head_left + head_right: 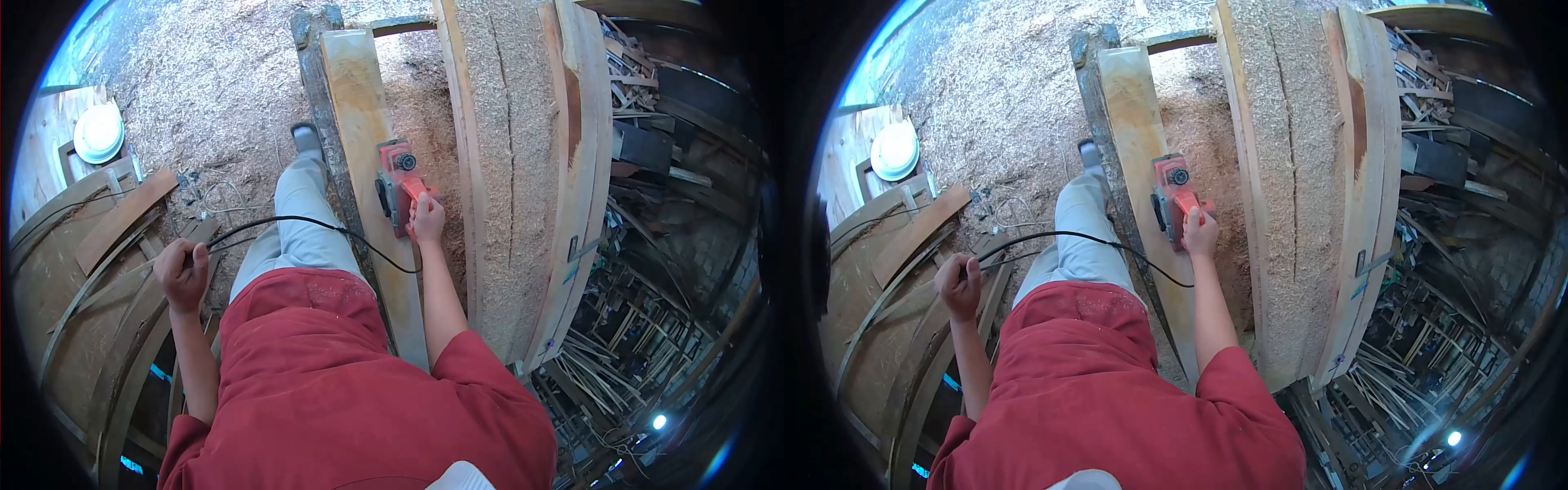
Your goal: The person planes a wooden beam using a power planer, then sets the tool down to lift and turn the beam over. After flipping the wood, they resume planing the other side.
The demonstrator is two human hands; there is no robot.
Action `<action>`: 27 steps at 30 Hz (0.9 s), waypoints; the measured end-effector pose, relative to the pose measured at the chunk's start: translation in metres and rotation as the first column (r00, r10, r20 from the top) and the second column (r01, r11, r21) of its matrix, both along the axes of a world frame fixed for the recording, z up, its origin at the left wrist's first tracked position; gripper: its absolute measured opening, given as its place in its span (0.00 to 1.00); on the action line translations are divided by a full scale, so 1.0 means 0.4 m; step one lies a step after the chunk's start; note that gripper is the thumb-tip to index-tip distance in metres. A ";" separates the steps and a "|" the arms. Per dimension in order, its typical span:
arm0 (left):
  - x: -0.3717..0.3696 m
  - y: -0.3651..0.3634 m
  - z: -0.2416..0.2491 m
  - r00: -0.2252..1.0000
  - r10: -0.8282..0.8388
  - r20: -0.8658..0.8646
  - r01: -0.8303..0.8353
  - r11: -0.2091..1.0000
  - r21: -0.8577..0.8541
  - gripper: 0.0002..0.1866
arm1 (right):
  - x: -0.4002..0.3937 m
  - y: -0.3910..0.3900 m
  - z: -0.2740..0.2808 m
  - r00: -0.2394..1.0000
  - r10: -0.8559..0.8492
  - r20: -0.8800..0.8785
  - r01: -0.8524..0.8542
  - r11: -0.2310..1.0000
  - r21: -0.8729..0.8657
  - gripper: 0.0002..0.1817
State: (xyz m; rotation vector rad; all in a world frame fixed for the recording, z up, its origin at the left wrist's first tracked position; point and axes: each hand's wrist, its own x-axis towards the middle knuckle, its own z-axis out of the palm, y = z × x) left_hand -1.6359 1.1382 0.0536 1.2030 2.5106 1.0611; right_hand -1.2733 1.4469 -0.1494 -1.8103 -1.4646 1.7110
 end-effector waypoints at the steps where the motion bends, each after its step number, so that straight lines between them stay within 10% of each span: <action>1: -0.005 0.001 -0.002 1.000 0.000 -0.007 0.000 1.000 -0.005 0.16 | -0.011 0.007 0.005 1.000 -0.003 -0.002 0.003 1.000 -0.012 0.25; 27: -0.226 0.245 -0.029 1.000 0.002 0.011 -0.001 1.000 -0.024 0.15 | -0.259 0.194 -0.029 1.000 0.030 -0.005 -0.030 0.999 0.018 0.25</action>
